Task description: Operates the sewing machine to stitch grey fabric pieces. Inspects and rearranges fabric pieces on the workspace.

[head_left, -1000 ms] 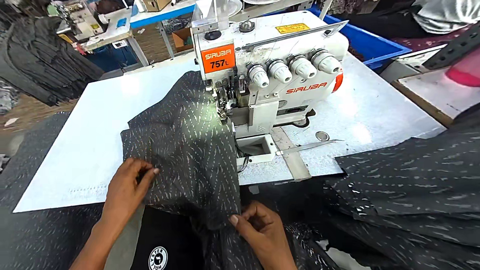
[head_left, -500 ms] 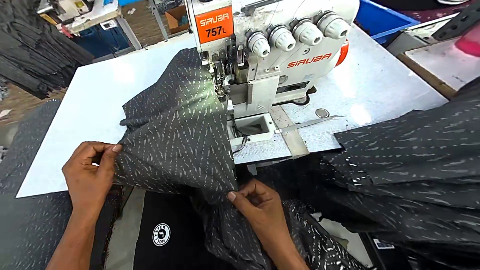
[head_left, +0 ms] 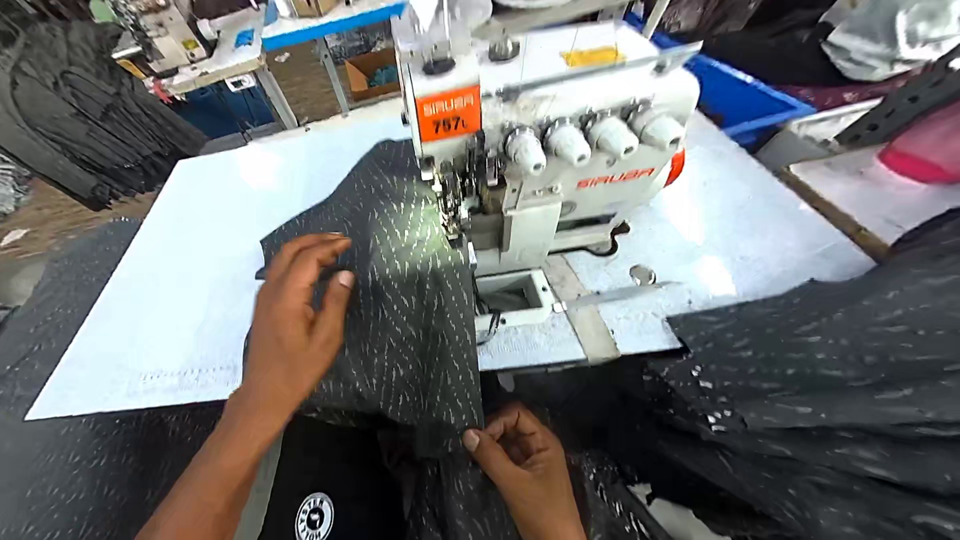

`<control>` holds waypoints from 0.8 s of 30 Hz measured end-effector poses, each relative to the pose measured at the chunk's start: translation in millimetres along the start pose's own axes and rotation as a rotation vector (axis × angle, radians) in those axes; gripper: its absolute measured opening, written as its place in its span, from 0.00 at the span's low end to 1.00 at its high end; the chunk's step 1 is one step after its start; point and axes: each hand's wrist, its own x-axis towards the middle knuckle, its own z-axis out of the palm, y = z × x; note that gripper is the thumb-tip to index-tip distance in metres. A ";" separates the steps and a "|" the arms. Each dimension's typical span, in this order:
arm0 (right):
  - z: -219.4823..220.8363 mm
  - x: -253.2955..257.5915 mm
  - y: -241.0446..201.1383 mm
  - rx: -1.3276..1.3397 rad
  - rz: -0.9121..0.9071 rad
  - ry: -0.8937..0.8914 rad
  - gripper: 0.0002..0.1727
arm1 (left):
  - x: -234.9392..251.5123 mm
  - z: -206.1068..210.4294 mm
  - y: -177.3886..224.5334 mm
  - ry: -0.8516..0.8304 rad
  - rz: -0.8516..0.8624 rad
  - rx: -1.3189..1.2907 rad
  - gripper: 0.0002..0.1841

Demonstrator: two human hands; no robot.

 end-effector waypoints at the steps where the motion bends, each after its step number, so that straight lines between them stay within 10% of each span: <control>1: -0.6 0.0 -2.7 -0.006 0.010 -0.004 0.11 | 9.9 4.7 12.5 -0.016 0.036 -0.015 0.22; 24: 11.2 25.3 -48.4 0.041 -0.145 -0.014 0.22 | 78.6 54.7 8.1 -0.349 -0.003 0.150 0.34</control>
